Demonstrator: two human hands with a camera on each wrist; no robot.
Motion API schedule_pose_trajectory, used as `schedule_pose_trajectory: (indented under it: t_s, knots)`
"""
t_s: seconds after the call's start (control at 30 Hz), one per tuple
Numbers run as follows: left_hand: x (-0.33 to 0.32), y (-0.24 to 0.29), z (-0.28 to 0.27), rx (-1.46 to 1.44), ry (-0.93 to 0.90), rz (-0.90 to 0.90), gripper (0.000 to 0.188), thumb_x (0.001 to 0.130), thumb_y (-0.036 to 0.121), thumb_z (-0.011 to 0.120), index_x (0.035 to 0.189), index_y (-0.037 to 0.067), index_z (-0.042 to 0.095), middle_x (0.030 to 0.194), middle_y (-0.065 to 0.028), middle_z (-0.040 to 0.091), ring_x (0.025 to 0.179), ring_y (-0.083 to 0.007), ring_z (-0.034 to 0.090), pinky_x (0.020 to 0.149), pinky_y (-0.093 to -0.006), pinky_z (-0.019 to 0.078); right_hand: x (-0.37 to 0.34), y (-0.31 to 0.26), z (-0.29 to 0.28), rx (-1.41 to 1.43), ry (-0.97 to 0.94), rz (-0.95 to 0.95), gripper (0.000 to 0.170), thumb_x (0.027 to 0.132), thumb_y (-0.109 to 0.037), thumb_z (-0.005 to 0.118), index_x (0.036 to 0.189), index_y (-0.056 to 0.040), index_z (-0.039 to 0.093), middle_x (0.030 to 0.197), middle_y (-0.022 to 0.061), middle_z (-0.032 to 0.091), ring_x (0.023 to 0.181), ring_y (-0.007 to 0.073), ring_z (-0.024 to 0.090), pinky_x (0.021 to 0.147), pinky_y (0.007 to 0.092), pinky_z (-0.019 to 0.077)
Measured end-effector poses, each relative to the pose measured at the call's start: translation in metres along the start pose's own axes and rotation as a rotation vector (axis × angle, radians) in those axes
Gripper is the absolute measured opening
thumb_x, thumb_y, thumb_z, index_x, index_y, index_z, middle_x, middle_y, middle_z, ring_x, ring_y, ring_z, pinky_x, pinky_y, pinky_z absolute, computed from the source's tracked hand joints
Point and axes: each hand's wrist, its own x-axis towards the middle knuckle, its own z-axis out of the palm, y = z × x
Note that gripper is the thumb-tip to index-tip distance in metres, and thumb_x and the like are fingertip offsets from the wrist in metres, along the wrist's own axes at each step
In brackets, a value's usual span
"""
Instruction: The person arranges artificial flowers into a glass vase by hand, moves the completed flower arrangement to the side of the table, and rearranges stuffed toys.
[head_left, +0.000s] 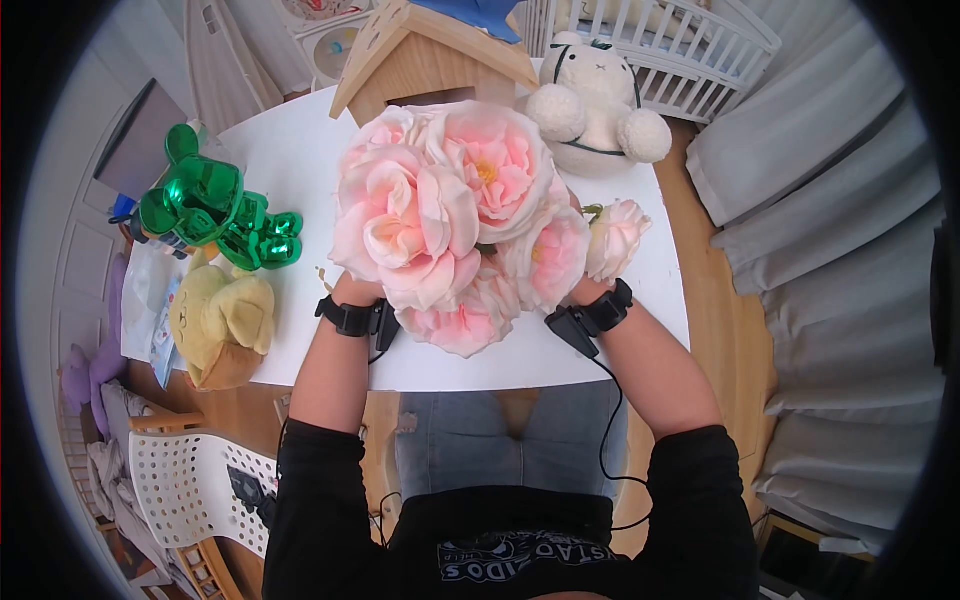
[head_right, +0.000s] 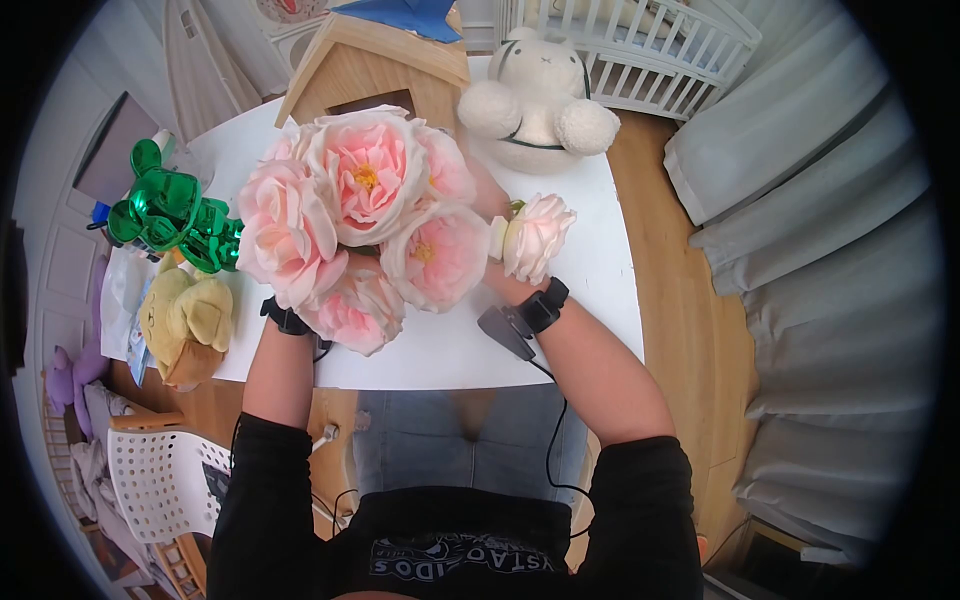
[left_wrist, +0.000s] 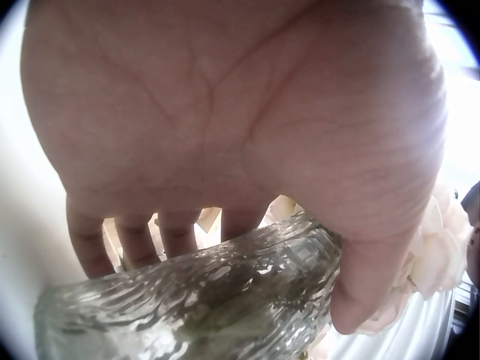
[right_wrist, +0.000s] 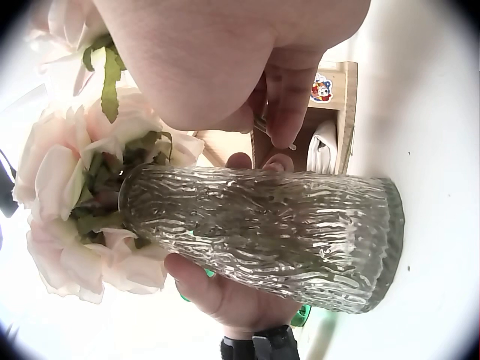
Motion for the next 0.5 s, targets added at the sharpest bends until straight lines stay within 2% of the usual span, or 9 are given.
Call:
schedule_pose_trajectory:
  t_s: [0.5]
  knots:
    - [0.0057,-0.0083,-0.0066,-0.037,-0.001,-0.032,0.052,0.080,0.021,0.098,0.124,0.008,0.072,0.123,-0.0066,0.075,0.110,-0.0194,0.072,0.095,-0.0357,0.0609,-0.0025,0.0007,0.0004,-0.005,0.000,-0.003,0.040,0.113,-0.013,0.061,0.151,-0.0079,0.049,0.143,0.0100,0.065,0.131,0.0212,0.065,0.112,0.0380,0.0561]
